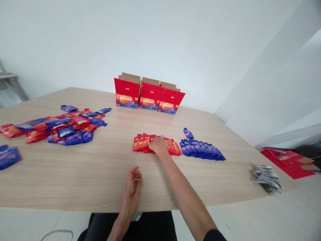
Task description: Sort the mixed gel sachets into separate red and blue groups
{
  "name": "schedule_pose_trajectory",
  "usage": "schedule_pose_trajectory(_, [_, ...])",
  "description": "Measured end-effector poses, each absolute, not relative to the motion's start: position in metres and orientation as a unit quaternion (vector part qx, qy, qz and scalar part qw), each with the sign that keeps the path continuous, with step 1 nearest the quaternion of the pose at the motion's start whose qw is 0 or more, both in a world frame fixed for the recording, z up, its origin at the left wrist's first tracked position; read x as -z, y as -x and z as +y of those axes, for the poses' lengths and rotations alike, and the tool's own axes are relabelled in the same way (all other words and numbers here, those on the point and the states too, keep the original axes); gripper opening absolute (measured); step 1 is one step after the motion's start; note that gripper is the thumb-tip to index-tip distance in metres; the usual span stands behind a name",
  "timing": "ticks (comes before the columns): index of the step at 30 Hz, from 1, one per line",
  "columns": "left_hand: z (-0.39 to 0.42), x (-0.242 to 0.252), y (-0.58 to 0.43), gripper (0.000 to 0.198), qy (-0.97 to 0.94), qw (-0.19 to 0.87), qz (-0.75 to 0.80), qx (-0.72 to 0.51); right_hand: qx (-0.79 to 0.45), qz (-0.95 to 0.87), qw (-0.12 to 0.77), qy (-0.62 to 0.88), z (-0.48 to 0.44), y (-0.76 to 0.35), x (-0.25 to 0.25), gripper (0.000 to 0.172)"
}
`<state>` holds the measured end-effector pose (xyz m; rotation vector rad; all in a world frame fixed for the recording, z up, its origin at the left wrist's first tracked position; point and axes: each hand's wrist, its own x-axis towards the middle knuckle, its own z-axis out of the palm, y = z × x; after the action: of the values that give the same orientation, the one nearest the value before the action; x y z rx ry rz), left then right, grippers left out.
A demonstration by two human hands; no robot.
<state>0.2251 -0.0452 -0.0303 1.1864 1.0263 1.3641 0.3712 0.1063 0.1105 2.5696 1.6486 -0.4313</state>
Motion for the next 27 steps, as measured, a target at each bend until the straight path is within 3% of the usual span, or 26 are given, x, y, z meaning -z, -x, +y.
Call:
schedule_pose_trajectory(14, [-0.045, 0.032, -0.225, 0.038, -0.486, 0.502, 0.424, -0.576, 0.108, 0.551, -0.002, -0.828, 0.095, -0.375, -0.124, 0.056])
schedule_pose_trajectory(20, [-0.048, 0.026, -0.227, 0.037, -0.487, 0.508, 0.424, -0.570, 0.061, 0.608, -0.184, -0.770, 0.048, -0.395, -0.118, 0.039])
schedule_pose_trajectory(24, [-0.045, 0.019, -0.213, 0.034, -0.515, 0.504, 0.421, -0.550, 0.136, 0.682, -0.280, -0.662, -0.016, -0.395, -0.075, 0.031])
schedule_pose_trajectory(27, [-0.029, 0.013, -0.172, 0.032, -0.549, 0.436, 0.480, -0.528, 0.185, 0.690, -0.311, -0.626, -0.059, -0.390, -0.038, 0.030])
